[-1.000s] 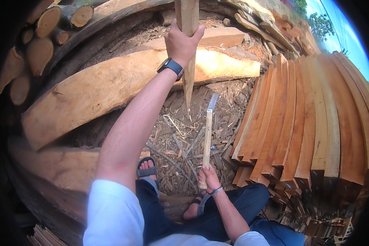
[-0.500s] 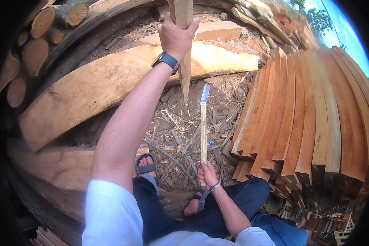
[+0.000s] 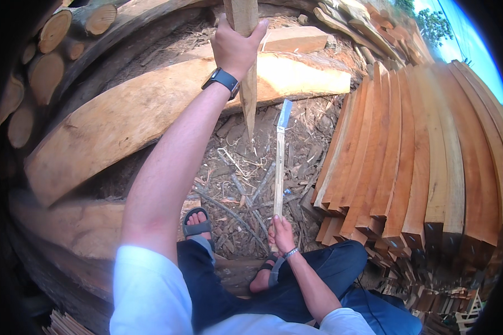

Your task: The person uses a chisel to shave and carve a wooden plank while holding it steady against a pile of logs.

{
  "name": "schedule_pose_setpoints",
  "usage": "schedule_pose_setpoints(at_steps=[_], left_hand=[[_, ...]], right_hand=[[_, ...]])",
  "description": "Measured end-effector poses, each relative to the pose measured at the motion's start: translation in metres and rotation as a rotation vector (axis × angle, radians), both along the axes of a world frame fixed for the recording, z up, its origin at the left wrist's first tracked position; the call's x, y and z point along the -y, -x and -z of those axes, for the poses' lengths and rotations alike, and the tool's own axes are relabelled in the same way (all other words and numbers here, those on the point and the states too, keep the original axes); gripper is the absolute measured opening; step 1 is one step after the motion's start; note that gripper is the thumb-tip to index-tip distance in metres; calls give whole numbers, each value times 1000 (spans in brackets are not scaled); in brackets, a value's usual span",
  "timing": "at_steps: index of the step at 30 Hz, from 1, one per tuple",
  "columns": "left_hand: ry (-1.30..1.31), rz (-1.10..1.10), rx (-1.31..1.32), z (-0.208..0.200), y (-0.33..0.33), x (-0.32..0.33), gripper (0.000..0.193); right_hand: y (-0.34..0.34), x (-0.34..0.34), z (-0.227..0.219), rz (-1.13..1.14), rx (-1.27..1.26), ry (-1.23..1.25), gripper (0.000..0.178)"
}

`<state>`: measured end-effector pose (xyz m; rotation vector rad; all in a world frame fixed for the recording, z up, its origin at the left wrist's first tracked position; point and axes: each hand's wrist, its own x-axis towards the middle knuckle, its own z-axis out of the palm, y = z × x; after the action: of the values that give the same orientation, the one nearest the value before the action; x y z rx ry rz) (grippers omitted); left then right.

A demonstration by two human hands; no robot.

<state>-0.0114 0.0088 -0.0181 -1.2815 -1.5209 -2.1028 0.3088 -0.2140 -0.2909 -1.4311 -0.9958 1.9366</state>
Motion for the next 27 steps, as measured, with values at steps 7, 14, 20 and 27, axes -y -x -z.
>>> schedule_pose_setpoints(at_steps=[7,14,20,27], left_hand=[[-13,4,-21,1,-1,-2,55],[-19,17,-26,0,-3,-1,54],[-26,-10,-45,2,0,-3,54],[-11,-9,-26,-1,0,1,55]], right_hand=[[1,-1,-3,33,8,57,29],[-1,-2,3,47,21,63,28],[4,0,2,58,75,-16,23],[6,-1,0,53,133,-169,15]])
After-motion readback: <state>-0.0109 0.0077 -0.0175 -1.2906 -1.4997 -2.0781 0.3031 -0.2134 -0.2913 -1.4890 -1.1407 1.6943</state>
